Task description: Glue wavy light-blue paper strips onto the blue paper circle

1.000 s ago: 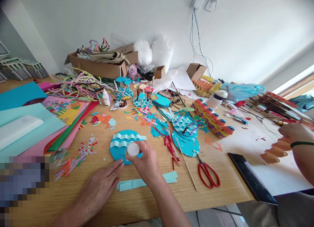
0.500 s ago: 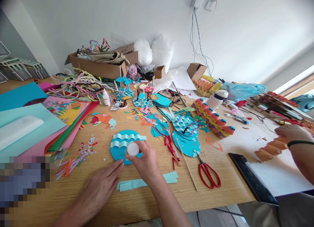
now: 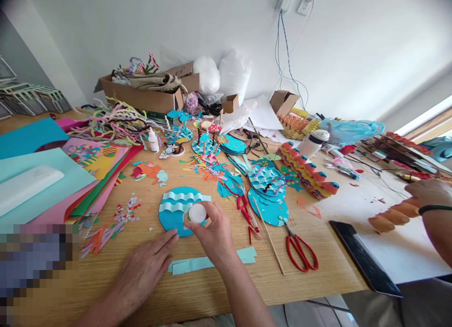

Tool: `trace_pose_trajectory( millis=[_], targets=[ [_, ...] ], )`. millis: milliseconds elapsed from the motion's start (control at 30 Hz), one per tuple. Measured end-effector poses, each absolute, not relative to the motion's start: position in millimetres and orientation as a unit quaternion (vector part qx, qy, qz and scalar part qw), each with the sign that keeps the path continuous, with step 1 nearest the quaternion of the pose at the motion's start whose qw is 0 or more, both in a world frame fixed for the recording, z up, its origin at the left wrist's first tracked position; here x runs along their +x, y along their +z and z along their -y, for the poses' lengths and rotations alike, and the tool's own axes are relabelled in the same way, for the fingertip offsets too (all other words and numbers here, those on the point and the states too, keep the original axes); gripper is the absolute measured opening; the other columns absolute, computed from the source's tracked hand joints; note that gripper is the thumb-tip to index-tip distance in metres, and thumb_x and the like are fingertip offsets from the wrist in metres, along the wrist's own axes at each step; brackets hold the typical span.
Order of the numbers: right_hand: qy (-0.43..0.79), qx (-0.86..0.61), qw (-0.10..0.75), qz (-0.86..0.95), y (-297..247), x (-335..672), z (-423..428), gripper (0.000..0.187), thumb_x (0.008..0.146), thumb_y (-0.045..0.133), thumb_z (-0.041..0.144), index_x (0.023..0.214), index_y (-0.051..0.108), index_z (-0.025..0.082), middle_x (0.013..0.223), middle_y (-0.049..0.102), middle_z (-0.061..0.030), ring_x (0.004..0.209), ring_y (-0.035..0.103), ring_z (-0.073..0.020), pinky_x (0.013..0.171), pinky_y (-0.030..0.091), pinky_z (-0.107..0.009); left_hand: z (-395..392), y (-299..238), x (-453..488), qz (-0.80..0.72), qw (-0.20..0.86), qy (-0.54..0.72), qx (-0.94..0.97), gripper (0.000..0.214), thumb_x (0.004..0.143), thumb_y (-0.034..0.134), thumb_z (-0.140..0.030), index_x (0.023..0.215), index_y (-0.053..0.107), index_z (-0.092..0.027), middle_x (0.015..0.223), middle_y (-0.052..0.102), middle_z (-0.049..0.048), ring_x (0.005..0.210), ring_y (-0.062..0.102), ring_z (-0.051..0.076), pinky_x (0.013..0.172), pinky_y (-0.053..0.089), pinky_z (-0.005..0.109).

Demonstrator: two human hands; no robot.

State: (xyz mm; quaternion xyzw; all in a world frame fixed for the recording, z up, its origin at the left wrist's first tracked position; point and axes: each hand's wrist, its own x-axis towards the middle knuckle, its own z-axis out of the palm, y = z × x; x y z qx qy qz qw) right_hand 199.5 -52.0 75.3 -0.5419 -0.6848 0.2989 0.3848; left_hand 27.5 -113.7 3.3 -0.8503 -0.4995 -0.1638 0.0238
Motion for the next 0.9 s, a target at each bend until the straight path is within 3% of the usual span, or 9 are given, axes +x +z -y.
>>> trace_pose_trajectory(
  millis=[300,567,900],
  targets=[
    [0.341,-0.526,0.451,0.635,84,217,56,0.027,0.066,0.071,0.037,0.085,0.061,0.02,0.08,0.066,-0.0012,0.075,0.059,-0.0193,0.069,0.047,-0.029,113,4,28,0.488,0.05,-0.168,-0.855,0.039,0.08,0.035,-0.007,0.111,0.058,-0.012,0.118,0.061,0.0083,0.089,0.066,0.019,0.069,0.057,0.031],
    [0.287,-0.564,0.403,0.661,80,224,57,0.027,0.066,0.071,0.035,0.085,0.063,0.018,0.077,0.066,-0.0016,0.071,0.058,-0.0187,0.064,0.044,-0.028,113,-2,26,0.492,0.043,-0.163,-0.854,0.038,0.083,0.035,-0.011,0.112,0.058,-0.017,0.122,0.058,0.0058,0.091,0.065,0.018,0.073,0.055,0.03],
    [0.266,-0.555,0.389,0.686,71,222,53,0.024,0.067,0.07,0.035,0.084,0.063,0.019,0.078,0.065,-0.0015,0.073,0.058,-0.0189,0.066,0.043,-0.028,113,0,26,0.489,0.056,-0.15,-0.857,0.041,0.082,0.032,-0.009,0.114,0.058,-0.015,0.121,0.059,0.0064,0.088,0.066,0.018,0.071,0.056,0.03]
  ],
)
